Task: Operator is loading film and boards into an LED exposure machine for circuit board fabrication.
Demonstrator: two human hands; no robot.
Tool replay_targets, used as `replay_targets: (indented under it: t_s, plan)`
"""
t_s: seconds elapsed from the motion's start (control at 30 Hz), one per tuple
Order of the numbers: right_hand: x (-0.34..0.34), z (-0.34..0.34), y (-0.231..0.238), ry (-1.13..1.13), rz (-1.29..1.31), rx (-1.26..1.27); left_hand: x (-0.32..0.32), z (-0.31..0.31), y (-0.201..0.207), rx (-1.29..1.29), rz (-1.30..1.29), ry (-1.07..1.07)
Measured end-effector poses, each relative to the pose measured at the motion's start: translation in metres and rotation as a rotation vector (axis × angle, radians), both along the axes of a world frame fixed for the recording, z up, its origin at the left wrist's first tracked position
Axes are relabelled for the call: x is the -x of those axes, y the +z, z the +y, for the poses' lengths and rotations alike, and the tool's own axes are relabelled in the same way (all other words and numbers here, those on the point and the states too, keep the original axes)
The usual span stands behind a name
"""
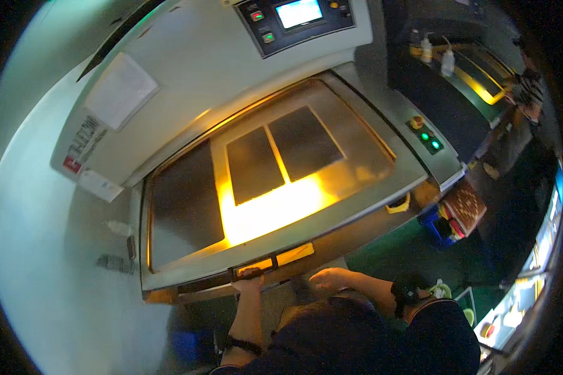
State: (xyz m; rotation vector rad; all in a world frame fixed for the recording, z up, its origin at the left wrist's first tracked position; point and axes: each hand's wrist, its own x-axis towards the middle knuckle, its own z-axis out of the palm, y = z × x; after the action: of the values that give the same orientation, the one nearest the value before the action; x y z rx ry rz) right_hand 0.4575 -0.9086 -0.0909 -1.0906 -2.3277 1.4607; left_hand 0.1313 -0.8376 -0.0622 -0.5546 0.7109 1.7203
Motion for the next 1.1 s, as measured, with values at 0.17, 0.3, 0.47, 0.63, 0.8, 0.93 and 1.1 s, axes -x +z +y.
replay_targets:
  t_s: [0.17, 0.3, 0.47, 0.63, 0.8, 0.93, 1.1]
  plan:
    - [0.02, 0.011, 0.018, 0.406, 0.195, 0.007, -0.032, -0.055, 0.113, -0.061, 0.285, 0.001]
    - [-0.003, 0.098, 0.069, 0.136, -0.005, -0.134, -0.021, -0.072, 0.198, -0.172, 0.362, 0.027]
    - [-0.123, 0.225, 0.031, -0.748, -0.566, -0.428, -0.017, -0.054, 0.27, -0.41, 0.498, -0.055]
    - [-0.207, 0.202, -0.027, -0.855, -0.873, -0.49, -0.005, -0.032, 0.303, -0.593, 0.645, -0.152]
    - [-0.183, 0.191, 0.082, -1.121, -0.846, -0.138, 0.0, -0.013, 0.346, -0.913, 0.529, -0.317]
    - [-0.208, 0.2, 0.052, -1.302, -0.56, 0.111, 0.022, 0.016, 0.343, -1.015, 0.65, -0.273]
    - [-0.214, 0.194, 0.046, -1.219, -0.583, 0.181, 0.103, 0.089, 0.237, -0.924, 1.997, -0.764]
